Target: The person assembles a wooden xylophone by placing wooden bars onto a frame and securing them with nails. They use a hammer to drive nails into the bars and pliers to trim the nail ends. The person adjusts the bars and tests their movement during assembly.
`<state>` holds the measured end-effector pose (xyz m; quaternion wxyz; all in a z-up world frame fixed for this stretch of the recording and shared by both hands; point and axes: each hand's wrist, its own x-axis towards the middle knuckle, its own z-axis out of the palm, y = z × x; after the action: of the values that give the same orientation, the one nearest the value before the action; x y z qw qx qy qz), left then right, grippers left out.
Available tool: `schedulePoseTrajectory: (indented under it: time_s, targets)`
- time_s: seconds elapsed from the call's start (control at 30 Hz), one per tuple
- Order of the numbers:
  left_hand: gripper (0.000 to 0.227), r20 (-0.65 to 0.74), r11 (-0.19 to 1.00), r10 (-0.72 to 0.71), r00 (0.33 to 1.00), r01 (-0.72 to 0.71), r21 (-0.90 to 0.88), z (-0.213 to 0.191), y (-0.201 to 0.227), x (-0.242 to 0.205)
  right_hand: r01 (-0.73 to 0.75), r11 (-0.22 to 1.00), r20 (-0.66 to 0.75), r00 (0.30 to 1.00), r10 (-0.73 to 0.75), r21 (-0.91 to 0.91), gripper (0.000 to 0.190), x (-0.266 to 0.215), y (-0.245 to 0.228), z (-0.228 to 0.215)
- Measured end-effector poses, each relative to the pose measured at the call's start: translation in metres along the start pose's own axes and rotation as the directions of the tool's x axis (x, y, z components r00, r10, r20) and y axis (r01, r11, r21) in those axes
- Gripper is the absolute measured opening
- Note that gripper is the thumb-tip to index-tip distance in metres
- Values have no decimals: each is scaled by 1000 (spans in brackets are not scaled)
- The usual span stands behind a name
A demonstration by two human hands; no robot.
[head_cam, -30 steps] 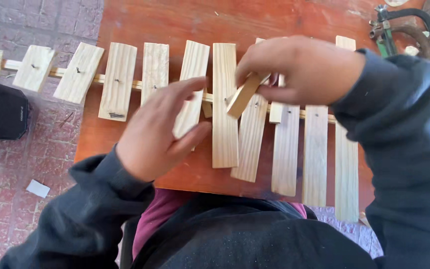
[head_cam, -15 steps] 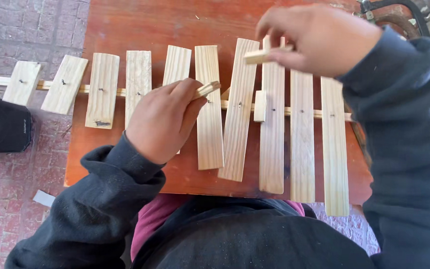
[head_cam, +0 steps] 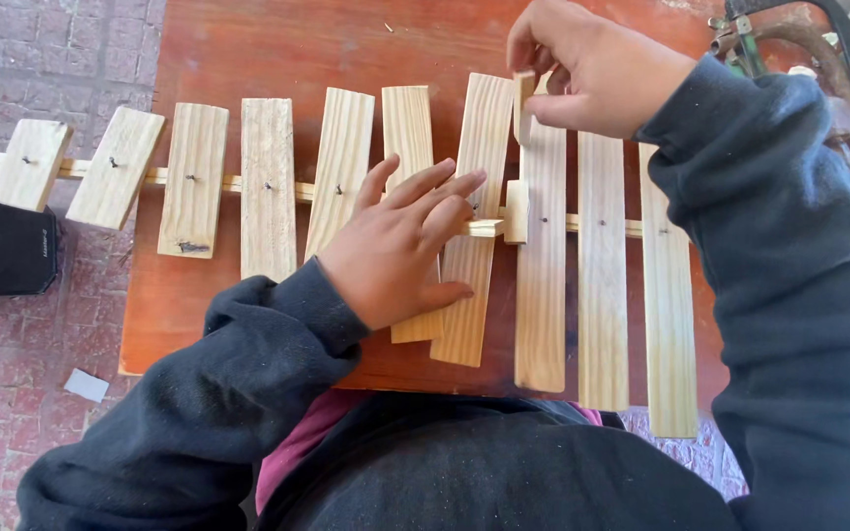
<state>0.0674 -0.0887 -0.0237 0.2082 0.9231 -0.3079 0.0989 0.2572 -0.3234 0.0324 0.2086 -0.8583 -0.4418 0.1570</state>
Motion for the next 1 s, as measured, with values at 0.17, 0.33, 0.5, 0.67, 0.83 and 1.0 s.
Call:
schedulePoseTrajectory:
  time_s: [0.17, 0.33, 0.5, 0.67, 0.83, 1.0]
  targets:
    - [90, 7, 999, -51, 999, 51, -15, 8, 1, -1, -118, 981, -110, 985, 136, 155, 26, -4, 6, 14]
    - [102, -21, 996, -84, 996, 83, -36, 7, 3, -2, -88, 989, -246, 962, 114, 116, 23, -13, -2, 34]
    - [104, -7, 996, -76, 997, 75, -47, 8, 3, -2, -135, 991, -242, 961, 136, 21, 17, -12, 4, 39]
    - [99, -50, 997, -55, 997, 52, -64, 8, 2, -2, -223, 971, -169, 957, 235, 84, 18, -10, 7, 41]
    - [83, -23, 995, -69, 997, 67, -77, 5, 3, 0, -52, 985, -172, 985, 24, -162, 6, -13, 19, 62]
    - [86, -42, 997, -60, 997, 57, -59, 7, 3, -1, -71, 933, -178, 984, 8, -352, 20, -21, 5, 63]
